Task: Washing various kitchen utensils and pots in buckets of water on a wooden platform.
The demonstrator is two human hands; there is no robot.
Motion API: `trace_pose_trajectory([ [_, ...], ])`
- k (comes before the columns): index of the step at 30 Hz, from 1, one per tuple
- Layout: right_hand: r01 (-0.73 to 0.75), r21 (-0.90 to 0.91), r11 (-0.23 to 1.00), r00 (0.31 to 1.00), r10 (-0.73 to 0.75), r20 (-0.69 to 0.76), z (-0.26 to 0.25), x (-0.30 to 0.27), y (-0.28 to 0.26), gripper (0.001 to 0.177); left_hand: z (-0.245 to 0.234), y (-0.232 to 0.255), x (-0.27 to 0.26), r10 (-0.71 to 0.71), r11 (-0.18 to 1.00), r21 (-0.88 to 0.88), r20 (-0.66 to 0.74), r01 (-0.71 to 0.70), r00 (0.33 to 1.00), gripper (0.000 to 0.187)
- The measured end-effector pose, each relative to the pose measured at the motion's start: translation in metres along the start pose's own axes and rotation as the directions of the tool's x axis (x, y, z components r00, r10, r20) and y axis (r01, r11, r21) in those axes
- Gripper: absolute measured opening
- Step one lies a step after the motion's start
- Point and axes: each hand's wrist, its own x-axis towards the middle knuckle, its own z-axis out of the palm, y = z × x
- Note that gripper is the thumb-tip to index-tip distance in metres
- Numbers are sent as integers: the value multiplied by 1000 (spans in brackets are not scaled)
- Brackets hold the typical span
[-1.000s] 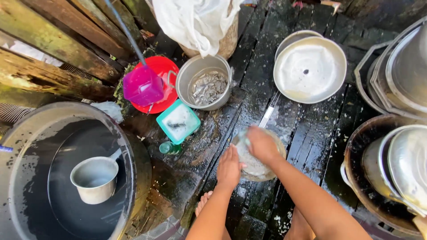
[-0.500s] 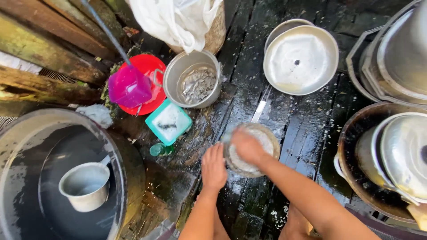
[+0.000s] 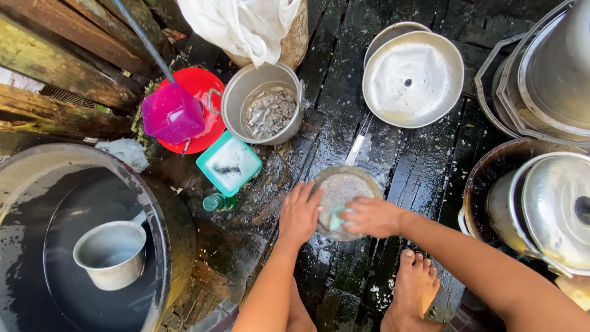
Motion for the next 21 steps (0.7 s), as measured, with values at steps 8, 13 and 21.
trace_pose_trajectory([
  [8,-844,90,529,536,842,67,0,-11,0,37,-11,17,-9,-47,998,-39,154,54,987,61],
  [13,-795,210,569,595,799,85,15,22,-38,38,-26,17,1,-49,998,57,278,35,959,72],
  [21,-655,168,736,755,640,139,24,-2,-32,42,17,0,-4,5,978,204,225,-52,974,71],
])
